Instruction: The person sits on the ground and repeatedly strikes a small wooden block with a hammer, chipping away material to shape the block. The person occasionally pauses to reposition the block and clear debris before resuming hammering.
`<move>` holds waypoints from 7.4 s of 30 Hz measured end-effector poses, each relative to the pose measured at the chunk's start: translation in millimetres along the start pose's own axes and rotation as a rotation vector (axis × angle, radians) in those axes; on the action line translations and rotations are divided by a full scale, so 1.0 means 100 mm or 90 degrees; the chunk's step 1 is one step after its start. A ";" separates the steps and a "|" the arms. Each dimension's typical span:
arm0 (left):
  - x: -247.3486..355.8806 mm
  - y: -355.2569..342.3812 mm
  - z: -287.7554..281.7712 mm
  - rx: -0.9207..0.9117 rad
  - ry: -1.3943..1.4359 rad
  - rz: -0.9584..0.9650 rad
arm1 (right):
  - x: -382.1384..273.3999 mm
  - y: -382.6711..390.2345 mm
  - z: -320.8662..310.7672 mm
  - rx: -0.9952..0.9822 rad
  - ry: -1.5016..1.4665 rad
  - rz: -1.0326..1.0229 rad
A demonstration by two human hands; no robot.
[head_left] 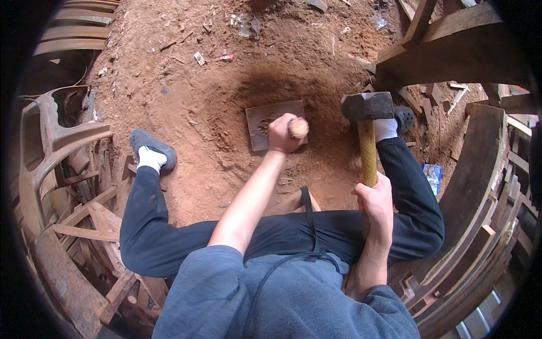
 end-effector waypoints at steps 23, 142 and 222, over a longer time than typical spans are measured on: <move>-0.55 -0.09 -0.83 -0.024 0.423 -0.262 | 0.24 -0.07 0.08 0.008 -0.007 -0.004; -0.08 -0.06 -0.15 -0.055 0.212 -0.076 | -1.00 1.18 0.49 0.336 0.030 -0.673; 0.18 0.02 0.15 -0.095 0.111 -0.077 | 0.40 0.09 0.10 -0.023 -0.051 0.036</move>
Point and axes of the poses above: each hand's wrist, its own y-axis away from the middle knuckle, its own z-axis out of the palm, x = y × z, the point moved 7 cm from there along -y, towards the middle knuckle, and after that the axes turned 3 degrees about z, right-handed, at the moved point
